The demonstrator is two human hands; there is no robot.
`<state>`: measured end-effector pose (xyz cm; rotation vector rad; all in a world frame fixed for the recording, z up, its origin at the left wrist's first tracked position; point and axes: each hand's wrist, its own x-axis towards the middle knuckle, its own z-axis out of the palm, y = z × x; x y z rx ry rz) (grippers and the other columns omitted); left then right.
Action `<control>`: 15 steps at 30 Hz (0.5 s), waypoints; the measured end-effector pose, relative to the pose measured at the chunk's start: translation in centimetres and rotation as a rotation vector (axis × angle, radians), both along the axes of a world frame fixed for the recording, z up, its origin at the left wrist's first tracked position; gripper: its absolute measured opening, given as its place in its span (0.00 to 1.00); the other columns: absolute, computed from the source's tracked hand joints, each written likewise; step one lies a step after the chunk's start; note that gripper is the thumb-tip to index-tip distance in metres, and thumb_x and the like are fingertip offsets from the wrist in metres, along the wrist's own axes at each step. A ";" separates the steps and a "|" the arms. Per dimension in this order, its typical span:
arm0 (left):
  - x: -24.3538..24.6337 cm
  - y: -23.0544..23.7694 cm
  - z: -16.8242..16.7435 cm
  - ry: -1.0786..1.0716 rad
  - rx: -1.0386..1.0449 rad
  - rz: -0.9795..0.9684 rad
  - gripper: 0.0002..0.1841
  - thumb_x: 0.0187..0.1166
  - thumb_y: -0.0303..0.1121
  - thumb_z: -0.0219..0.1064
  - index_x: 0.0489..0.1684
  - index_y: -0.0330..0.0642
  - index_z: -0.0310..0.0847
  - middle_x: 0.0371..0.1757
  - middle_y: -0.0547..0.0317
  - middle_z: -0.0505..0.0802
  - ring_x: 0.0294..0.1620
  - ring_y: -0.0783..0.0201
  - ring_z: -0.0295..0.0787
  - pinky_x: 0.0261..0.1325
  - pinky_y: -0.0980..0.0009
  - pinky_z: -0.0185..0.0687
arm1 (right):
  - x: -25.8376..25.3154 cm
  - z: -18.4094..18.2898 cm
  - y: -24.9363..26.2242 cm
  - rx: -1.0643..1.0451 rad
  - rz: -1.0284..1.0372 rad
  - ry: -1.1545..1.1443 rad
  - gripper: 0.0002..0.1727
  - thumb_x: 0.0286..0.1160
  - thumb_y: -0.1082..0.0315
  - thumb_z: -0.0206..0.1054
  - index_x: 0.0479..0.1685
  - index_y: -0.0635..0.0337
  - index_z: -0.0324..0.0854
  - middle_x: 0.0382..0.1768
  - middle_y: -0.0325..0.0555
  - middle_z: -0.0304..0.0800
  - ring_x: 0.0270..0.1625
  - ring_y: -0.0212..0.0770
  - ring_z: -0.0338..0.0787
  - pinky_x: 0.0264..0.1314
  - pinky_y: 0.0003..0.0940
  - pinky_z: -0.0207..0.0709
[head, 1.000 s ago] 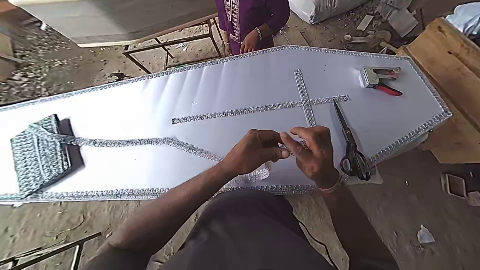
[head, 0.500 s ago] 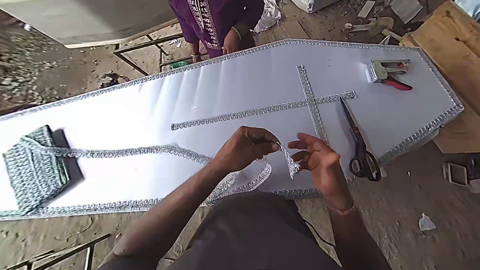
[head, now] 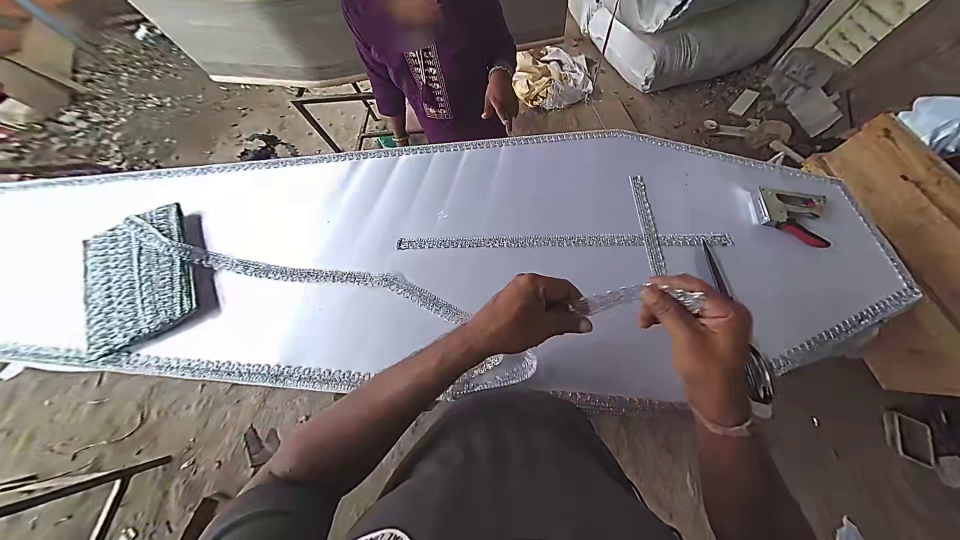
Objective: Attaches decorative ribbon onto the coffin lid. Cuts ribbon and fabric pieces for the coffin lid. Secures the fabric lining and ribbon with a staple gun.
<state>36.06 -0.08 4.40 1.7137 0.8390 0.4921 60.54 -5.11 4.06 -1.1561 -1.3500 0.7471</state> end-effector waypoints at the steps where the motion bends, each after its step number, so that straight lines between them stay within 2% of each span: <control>1: -0.9 -0.2 0.2 0.008 -0.015 -0.028 0.12 0.82 0.43 0.70 0.44 0.43 0.90 0.22 0.71 0.88 0.15 0.80 0.75 0.19 0.80 0.71 | 1.4 1.1 0.6 0.008 -0.023 -0.007 0.06 0.75 0.72 0.71 0.44 0.64 0.89 0.28 0.38 0.93 0.25 0.33 0.90 0.30 0.32 0.90; 4: -4.4 -1.0 -0.2 -0.025 -0.064 -0.045 0.12 0.86 0.40 0.65 0.40 0.41 0.89 0.19 0.69 0.87 0.11 0.78 0.75 0.14 0.79 0.73 | 6.6 3.7 2.4 0.004 -0.188 0.022 0.04 0.73 0.72 0.71 0.43 0.57 0.88 0.30 0.33 0.92 0.25 0.30 0.88 0.31 0.29 0.87; 9: -10.7 -2.6 -0.5 0.057 -0.154 -0.046 0.11 0.86 0.41 0.64 0.41 0.46 0.90 0.18 0.70 0.87 0.12 0.77 0.77 0.15 0.80 0.73 | 14.5 5.2 4.7 -0.141 -0.510 0.223 0.03 0.77 0.72 0.71 0.42 0.53 0.84 0.27 0.32 0.91 0.23 0.28 0.87 0.25 0.24 0.84; 12: -12.3 -3.7 -0.9 0.105 -0.201 -0.021 0.10 0.86 0.40 0.65 0.41 0.47 0.91 0.20 0.70 0.89 0.10 0.77 0.75 0.12 0.80 0.71 | 16.5 5.1 5.2 -0.232 -0.588 0.211 0.05 0.75 0.70 0.73 0.44 0.52 0.83 0.27 0.31 0.90 0.23 0.26 0.87 0.23 0.22 0.82; 15: -11.2 -4.5 -1.7 0.127 -0.294 0.026 0.11 0.87 0.38 0.64 0.41 0.45 0.90 0.23 0.66 0.92 0.08 0.74 0.75 0.11 0.78 0.72 | 16.1 4.5 6.3 -0.329 -0.632 0.055 0.11 0.74 0.64 0.76 0.50 0.53 0.83 0.29 0.31 0.89 0.23 0.25 0.86 0.24 0.22 0.82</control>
